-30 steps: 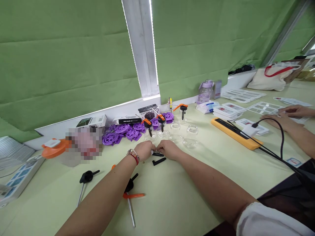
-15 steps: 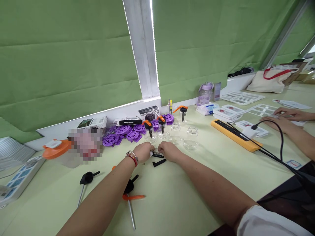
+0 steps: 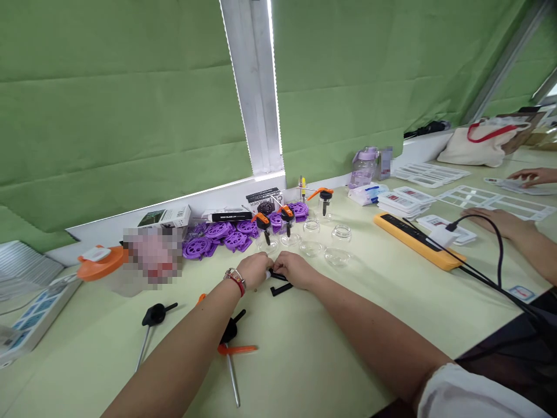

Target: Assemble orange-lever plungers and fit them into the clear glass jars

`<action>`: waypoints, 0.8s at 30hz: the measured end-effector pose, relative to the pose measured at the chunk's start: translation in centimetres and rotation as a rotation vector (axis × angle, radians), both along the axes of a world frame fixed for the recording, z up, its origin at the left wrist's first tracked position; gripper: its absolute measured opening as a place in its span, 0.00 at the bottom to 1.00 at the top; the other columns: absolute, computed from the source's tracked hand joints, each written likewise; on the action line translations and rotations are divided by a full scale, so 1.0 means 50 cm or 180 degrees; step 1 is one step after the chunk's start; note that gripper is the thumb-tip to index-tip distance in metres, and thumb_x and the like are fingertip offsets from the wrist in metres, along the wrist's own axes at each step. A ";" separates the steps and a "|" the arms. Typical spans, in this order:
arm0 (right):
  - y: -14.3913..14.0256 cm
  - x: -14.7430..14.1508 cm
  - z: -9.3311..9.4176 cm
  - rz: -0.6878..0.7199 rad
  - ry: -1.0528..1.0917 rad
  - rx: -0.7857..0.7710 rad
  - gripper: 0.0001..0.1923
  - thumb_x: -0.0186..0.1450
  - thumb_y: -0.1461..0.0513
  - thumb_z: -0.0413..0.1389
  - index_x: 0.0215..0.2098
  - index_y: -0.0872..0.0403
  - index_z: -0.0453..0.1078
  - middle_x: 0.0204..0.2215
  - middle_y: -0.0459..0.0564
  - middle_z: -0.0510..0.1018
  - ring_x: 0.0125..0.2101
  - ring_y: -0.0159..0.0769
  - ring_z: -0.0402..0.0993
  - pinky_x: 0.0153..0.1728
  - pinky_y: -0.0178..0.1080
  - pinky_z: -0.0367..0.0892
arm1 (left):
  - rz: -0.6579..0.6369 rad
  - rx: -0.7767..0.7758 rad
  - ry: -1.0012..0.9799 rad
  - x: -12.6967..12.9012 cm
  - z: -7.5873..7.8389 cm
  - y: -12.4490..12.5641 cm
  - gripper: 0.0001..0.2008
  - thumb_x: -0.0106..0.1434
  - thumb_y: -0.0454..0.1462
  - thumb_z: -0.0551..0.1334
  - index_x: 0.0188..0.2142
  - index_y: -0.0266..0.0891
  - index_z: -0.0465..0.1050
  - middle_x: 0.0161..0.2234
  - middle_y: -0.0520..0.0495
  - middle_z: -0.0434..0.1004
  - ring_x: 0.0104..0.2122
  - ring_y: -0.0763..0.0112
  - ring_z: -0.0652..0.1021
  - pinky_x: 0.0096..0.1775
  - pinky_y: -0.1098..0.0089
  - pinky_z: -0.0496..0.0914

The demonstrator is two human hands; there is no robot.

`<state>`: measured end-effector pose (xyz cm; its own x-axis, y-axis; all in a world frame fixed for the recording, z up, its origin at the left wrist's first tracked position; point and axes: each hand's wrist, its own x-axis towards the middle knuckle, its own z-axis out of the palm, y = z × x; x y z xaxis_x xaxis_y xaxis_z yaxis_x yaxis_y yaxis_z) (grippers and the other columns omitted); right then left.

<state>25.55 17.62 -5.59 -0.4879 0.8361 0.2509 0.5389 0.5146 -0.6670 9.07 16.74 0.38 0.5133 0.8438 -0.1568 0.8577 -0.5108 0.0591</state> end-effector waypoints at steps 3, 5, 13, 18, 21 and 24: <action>0.002 0.002 0.002 0.0051 -0.0001 -0.0013 0.08 0.57 0.71 0.56 0.30 0.55 0.75 0.32 0.48 0.74 0.35 0.32 0.71 0.38 0.33 0.63 | 0.0008 -0.0025 -0.0029 -0.001 0.001 0.000 0.12 0.56 0.32 0.56 0.36 0.42 0.76 0.37 0.44 0.73 0.34 0.64 0.76 0.34 0.69 0.67; 0.001 0.004 0.005 0.0059 0.0033 -0.0060 0.08 0.57 0.71 0.56 0.30 0.54 0.75 0.33 0.48 0.74 0.35 0.33 0.71 0.38 0.33 0.63 | 0.0011 -0.0031 -0.0048 0.000 0.001 0.000 0.12 0.56 0.32 0.56 0.36 0.42 0.76 0.38 0.44 0.73 0.35 0.64 0.75 0.34 0.69 0.67; 0.012 0.006 0.003 -0.0083 0.0148 0.0267 0.12 0.59 0.72 0.52 0.34 0.54 0.75 0.36 0.49 0.76 0.38 0.34 0.71 0.41 0.35 0.62 | 0.0022 -0.0005 -0.0049 0.001 -0.001 -0.001 0.14 0.54 0.31 0.56 0.38 0.43 0.76 0.38 0.44 0.73 0.35 0.63 0.76 0.33 0.69 0.66; 0.013 0.006 0.006 -0.0065 -0.0421 0.0417 0.12 0.61 0.69 0.52 0.35 0.54 0.76 0.35 0.50 0.78 0.38 0.36 0.71 0.42 0.36 0.61 | 0.0021 0.0009 -0.0028 0.000 -0.002 -0.001 0.14 0.55 0.31 0.56 0.38 0.42 0.76 0.38 0.44 0.72 0.35 0.62 0.76 0.32 0.69 0.66; 0.005 0.011 0.014 -0.0266 -0.0564 0.0276 0.12 0.61 0.68 0.51 0.36 0.54 0.77 0.35 0.51 0.77 0.38 0.36 0.71 0.38 0.33 0.61 | 0.0054 0.0009 -0.0008 0.002 0.000 -0.003 0.14 0.55 0.31 0.56 0.38 0.42 0.76 0.39 0.44 0.72 0.34 0.63 0.76 0.32 0.69 0.66; -0.005 0.019 0.023 -0.0387 -0.0634 0.0167 0.11 0.61 0.67 0.52 0.34 0.55 0.77 0.33 0.52 0.77 0.35 0.35 0.71 0.35 0.33 0.61 | 0.0098 0.0010 -0.0003 0.003 0.000 -0.005 0.14 0.55 0.32 0.57 0.40 0.42 0.76 0.40 0.44 0.72 0.34 0.64 0.76 0.32 0.69 0.66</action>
